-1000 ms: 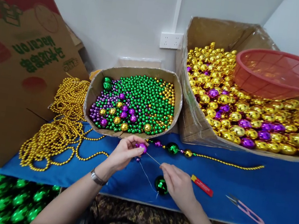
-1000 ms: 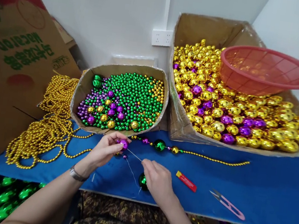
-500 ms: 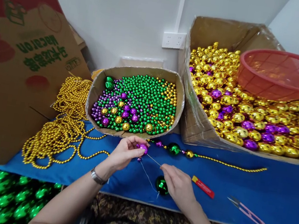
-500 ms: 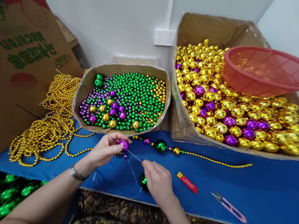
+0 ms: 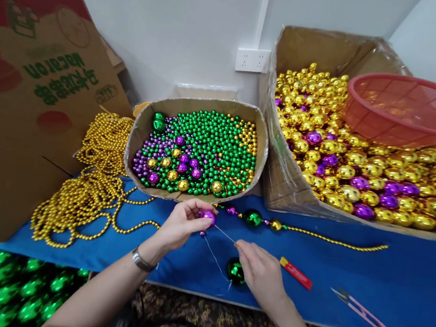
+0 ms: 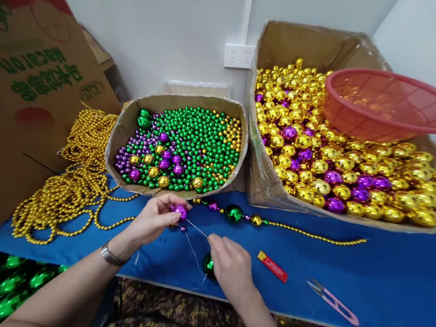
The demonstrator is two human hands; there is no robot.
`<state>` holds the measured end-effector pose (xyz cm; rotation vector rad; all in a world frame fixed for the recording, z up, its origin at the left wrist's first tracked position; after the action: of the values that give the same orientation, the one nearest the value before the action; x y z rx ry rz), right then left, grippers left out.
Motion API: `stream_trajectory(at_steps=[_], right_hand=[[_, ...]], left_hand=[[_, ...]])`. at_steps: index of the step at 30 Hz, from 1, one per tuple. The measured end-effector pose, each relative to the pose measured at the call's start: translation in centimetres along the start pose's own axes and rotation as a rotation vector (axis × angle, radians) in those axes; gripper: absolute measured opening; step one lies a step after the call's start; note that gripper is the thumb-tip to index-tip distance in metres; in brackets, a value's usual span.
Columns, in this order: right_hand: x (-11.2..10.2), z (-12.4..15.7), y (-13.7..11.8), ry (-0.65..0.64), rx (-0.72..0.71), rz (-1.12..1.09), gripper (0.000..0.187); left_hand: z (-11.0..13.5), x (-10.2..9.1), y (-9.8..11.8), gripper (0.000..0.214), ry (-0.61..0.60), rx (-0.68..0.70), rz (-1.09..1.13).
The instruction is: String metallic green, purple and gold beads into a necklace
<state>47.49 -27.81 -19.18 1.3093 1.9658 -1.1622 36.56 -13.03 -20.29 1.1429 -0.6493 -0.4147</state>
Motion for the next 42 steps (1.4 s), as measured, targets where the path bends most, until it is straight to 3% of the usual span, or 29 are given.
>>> stream_trajectory(at_steps=[9, 13, 16, 18, 20, 22, 24, 27, 31, 42], right_hand=[[0.2, 0.0, -0.1, -0.014, -0.019, 0.068, 0.029], [0.4, -0.4, -0.6, -0.012, -0.012, 0.059, 0.03], [0.1, -0.6, -0.4, 0.021, 0.009, 0.012, 0.028], [-0.4, -0.6, 0.0, 0.06, 0.024, -0.004, 0.026], [-0.9, -0.5, 0.4, 0.101, 0.037, -0.008, 0.024], [-1.1, -0.4, 0.6, 0.12, 0.05, -0.007, 0.023], [-1.1, -0.4, 0.7, 0.119, 0.061, -0.002, 0.023], [-0.8, -0.4, 0.7, 0.108, 0.071, 0.009, 0.025], [-0.7, -0.3, 1.0, 0.104, 0.079, 0.024, 0.026], [-1.0, -0.3, 1.4, 0.133, 0.092, 0.012, 0.025]], left_hand=[[0.2, 0.5, 0.1, 0.033, -0.024, 0.038, -0.071], [0.7, 1.8, -0.1, 0.034, -0.11, 0.054, -0.135], [0.1, 1.9, 1.2, 0.039, -0.171, 0.127, -0.223], [-1.3, 0.6, 3.1, 0.036, -0.072, 0.237, -0.444], [-3.4, -0.4, 5.0, 0.029, 0.086, 0.336, -0.899], [-5.9, -0.1, 5.2, 0.022, 0.112, 0.347, -1.431], [-8.0, 0.2, 4.7, 0.019, 0.085, 0.313, -1.656], [-9.6, 0.7, 4.1, 0.023, 0.069, 0.282, -1.725], [-9.7, 1.2, 3.5, 0.027, 0.045, 0.271, -1.782], [-8.7, -0.3, 4.7, 0.03, 0.106, 0.268, -1.748]])
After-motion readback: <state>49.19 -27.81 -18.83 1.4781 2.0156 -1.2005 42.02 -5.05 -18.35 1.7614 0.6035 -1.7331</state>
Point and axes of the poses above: each hand's wrist, its own z-axis away from the middle knuckle, its own x-axis out of the palm, y = z × x, the point moved 9 cm from there along -z, towards the middle knuckle, and after that the axes turned 5 degrees about -x, right-handed, at the moved point
